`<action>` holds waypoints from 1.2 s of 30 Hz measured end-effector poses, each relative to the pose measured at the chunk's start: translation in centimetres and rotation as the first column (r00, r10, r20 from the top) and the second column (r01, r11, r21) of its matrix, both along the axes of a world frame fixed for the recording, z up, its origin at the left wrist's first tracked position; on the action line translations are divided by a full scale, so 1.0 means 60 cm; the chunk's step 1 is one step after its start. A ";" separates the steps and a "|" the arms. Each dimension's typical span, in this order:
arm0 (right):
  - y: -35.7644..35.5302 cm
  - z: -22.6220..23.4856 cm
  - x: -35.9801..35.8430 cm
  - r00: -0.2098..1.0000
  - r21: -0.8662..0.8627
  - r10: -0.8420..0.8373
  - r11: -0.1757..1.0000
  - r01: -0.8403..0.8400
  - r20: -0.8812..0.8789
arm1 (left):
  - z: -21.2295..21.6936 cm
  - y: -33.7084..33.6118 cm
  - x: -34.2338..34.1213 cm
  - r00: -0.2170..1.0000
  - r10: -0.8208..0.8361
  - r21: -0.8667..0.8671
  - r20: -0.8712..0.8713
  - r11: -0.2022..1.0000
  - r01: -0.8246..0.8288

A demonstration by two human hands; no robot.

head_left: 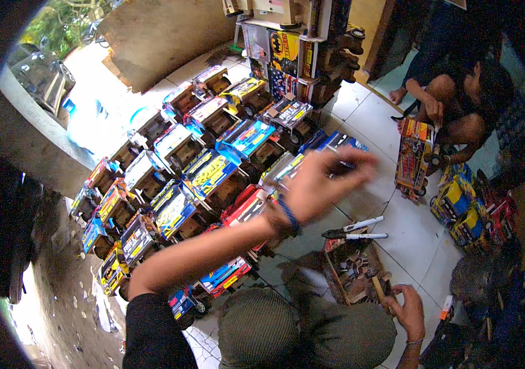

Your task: The person sits on the floor and assembles small wooden toy trucks. They use a hammer to drive nails into the wooden bodies and attach wheels. The person repeatedly picks up nails, positions them on the toy, and hammers them in place.

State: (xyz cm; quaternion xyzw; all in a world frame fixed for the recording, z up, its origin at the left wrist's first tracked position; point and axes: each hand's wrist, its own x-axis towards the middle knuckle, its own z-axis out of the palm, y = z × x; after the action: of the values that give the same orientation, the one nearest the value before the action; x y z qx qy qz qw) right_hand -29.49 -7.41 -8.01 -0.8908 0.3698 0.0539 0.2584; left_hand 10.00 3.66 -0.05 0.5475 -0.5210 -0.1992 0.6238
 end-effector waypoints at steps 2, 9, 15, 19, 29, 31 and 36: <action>0.022 -0.044 -0.045 0.999 -0.023 -0.037 0.999 0.037 -0.030 | -0.005 0.040 0.076 0.987 0.116 0.016 -0.109 0.993 -0.115; 0.052 -0.186 -0.132 0.955 -0.073 -0.296 0.952 0.296 0.009 | -0.061 0.164 0.218 0.886 0.361 0.261 -0.290 0.921 -0.290; 0.050 -0.178 -0.128 0.817 0.065 -0.533 0.844 0.533 0.221 | -0.086 0.297 0.243 0.830 0.502 0.333 -0.243 0.847 -0.415; 0.020 -0.117 -0.067 0.688 0.236 -0.575 0.815 0.529 0.443 | -0.077 0.376 0.224 0.815 0.552 0.360 -0.173 0.806 -0.470; -0.001 -0.032 0.170 0.705 0.426 -0.317 0.904 0.023 0.635 | -0.112 0.331 0.253 0.877 0.459 0.450 -0.140 0.819 -0.357; 0.010 -0.011 0.202 0.751 0.406 -0.263 0.914 -0.008 0.606 | -0.118 0.302 0.271 0.894 0.429 0.435 -0.128 0.835 -0.338; 0.031 0.028 0.265 0.859 0.377 -0.140 0.924 -0.066 0.493 | -0.134 0.227 0.331 0.905 0.407 0.504 -0.122 0.811 -0.297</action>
State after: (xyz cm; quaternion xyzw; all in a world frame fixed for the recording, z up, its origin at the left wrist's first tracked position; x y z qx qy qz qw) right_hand -13.57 -5.56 -6.32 -0.7982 0.2878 -0.1184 0.5157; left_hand 29.83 17.31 -8.08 0.7443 -0.2715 -0.2611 0.5515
